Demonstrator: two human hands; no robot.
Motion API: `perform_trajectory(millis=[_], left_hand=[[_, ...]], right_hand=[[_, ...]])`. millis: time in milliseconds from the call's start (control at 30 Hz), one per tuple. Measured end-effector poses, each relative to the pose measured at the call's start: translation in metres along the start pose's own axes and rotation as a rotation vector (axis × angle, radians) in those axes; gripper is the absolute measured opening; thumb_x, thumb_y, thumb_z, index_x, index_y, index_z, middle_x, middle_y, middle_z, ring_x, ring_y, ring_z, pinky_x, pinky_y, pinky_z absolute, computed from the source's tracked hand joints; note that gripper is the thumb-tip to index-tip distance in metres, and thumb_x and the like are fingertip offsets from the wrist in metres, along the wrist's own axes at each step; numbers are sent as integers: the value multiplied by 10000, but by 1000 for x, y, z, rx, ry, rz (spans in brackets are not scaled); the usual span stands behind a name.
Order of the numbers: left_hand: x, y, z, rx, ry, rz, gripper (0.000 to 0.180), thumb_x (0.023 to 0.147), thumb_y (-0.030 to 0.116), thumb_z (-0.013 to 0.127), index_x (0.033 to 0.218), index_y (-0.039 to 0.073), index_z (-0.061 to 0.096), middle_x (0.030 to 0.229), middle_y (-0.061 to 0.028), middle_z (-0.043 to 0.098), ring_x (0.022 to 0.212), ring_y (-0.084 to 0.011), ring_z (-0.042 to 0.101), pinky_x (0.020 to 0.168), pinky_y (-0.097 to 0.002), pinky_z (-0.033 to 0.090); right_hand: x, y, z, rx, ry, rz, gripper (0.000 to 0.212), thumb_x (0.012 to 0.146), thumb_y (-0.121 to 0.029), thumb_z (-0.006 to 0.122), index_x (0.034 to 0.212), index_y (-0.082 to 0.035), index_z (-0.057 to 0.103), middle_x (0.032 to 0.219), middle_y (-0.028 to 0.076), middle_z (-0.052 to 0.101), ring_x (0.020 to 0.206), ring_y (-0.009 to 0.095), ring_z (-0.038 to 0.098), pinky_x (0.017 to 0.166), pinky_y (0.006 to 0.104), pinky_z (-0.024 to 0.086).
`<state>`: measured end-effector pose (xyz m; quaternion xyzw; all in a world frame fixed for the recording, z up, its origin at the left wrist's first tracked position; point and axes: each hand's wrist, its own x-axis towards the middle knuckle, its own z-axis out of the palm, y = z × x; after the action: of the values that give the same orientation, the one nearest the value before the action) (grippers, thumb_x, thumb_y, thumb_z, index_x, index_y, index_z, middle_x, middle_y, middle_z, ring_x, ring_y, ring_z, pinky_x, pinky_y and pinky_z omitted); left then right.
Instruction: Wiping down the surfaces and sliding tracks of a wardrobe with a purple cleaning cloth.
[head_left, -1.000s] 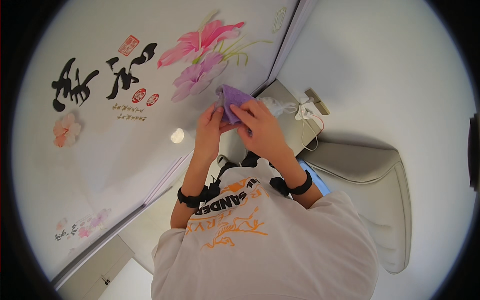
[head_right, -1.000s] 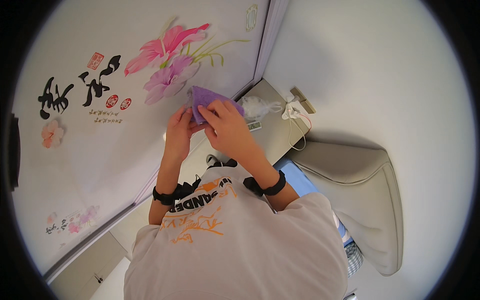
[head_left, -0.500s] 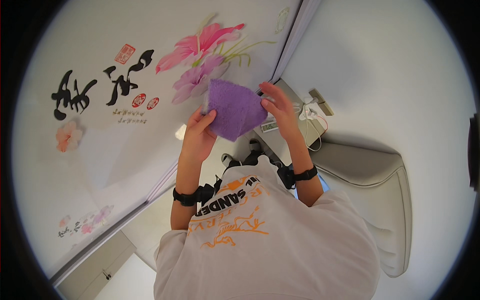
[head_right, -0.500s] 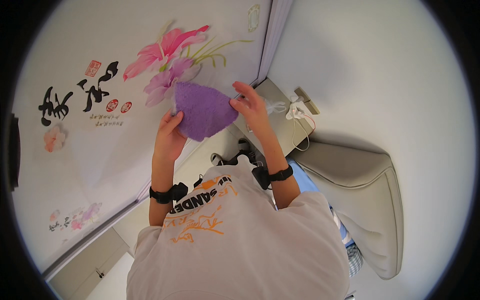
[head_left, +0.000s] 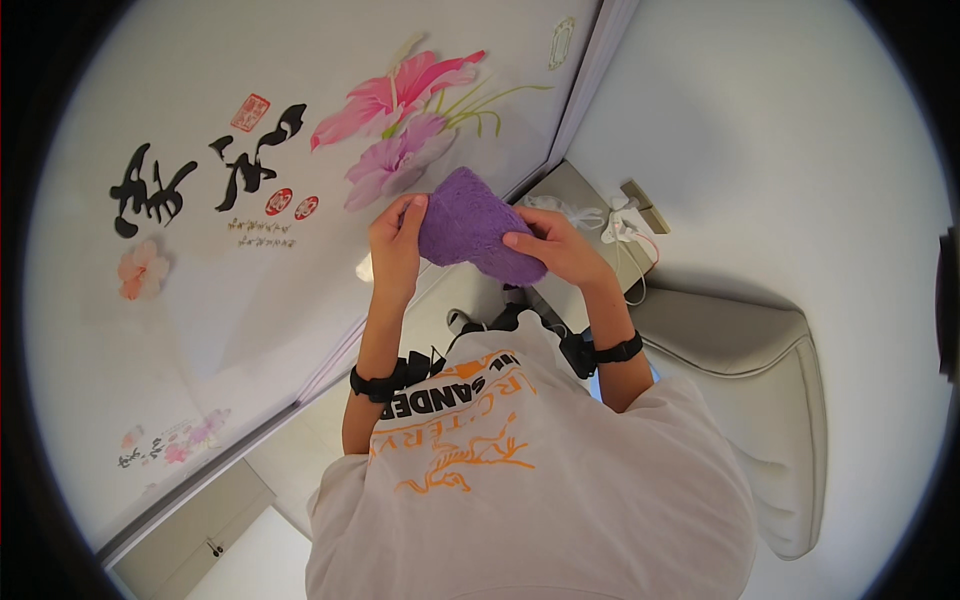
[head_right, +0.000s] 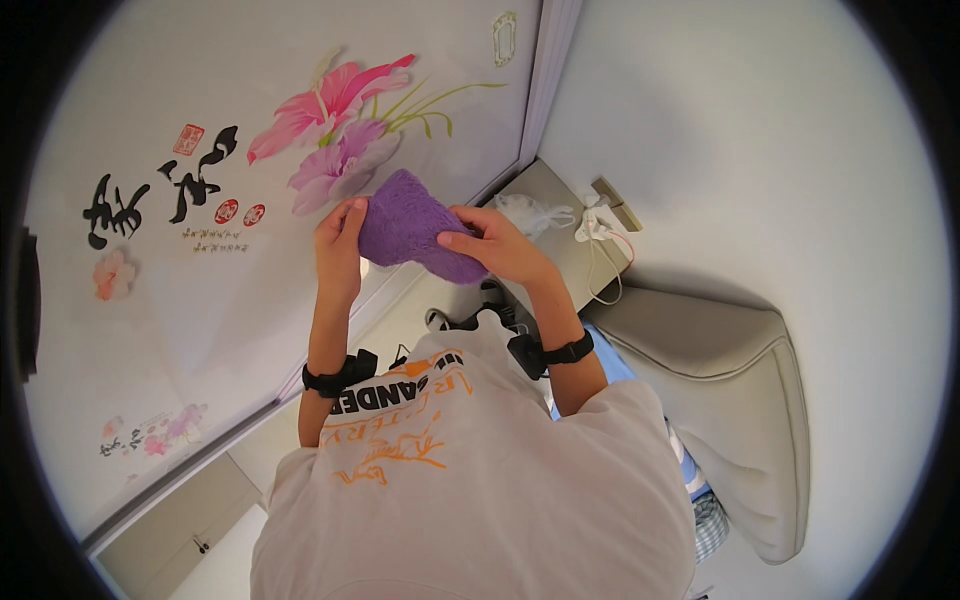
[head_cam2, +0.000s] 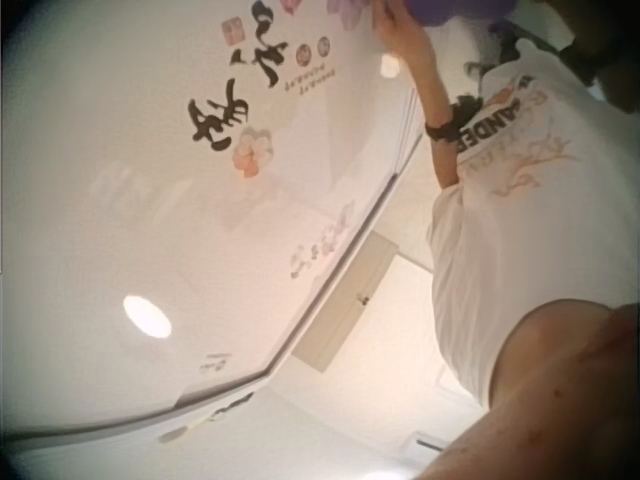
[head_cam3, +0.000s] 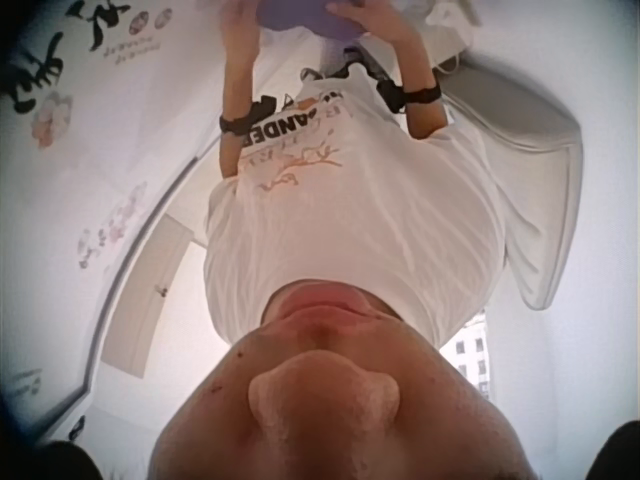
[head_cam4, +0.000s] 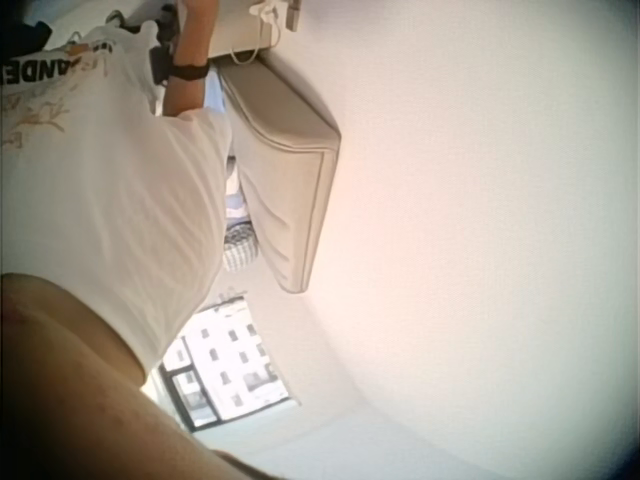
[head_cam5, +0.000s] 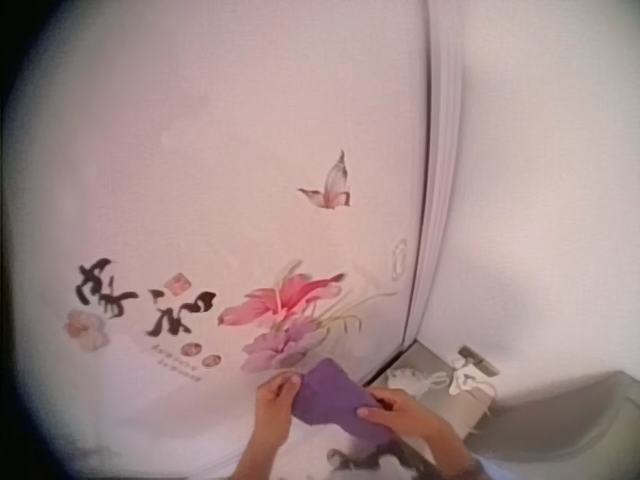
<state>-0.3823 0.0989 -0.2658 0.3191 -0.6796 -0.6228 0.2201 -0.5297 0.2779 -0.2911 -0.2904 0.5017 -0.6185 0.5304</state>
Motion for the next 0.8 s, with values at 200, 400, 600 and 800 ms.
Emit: perform_trajectory(millis=[200,400,600,800], left_hand=[[6,-7,10,-314,73,-75,258,977,175,527,1039,-45,646,880,-6,635,770,-66,537,719,-221,435],[5,5,6,-365,-190,-324,240,906,150,634,1082,-12,633,927,-46,657,780,-76,586,687,-223,455],[8,-8,12,-267,-219,-207,245,877,119,666,1080,1,595,883,-56,670,739,-76,592,653,-213,453],[1,-17,27,-402,-204,-275,200,899,128,637,1078,52,588,916,-55,667,748,-87,597,674,-222,469]], right_hand=[[-9,-7,11,-55,48,-109,403,896,-134,637,1256,-4,509,1055,29,608,972,101,562,858,256,461],[-9,-5,-6,-55,71,-25,460,870,-114,660,1285,-2,495,1135,45,576,1049,117,541,934,272,431],[-20,-16,-13,-123,-23,23,575,787,-83,718,1310,-1,491,1152,46,584,1059,134,544,955,279,425],[-30,-13,-19,30,-39,-45,597,750,-25,729,1305,6,513,1117,41,615,998,118,572,900,277,462]])
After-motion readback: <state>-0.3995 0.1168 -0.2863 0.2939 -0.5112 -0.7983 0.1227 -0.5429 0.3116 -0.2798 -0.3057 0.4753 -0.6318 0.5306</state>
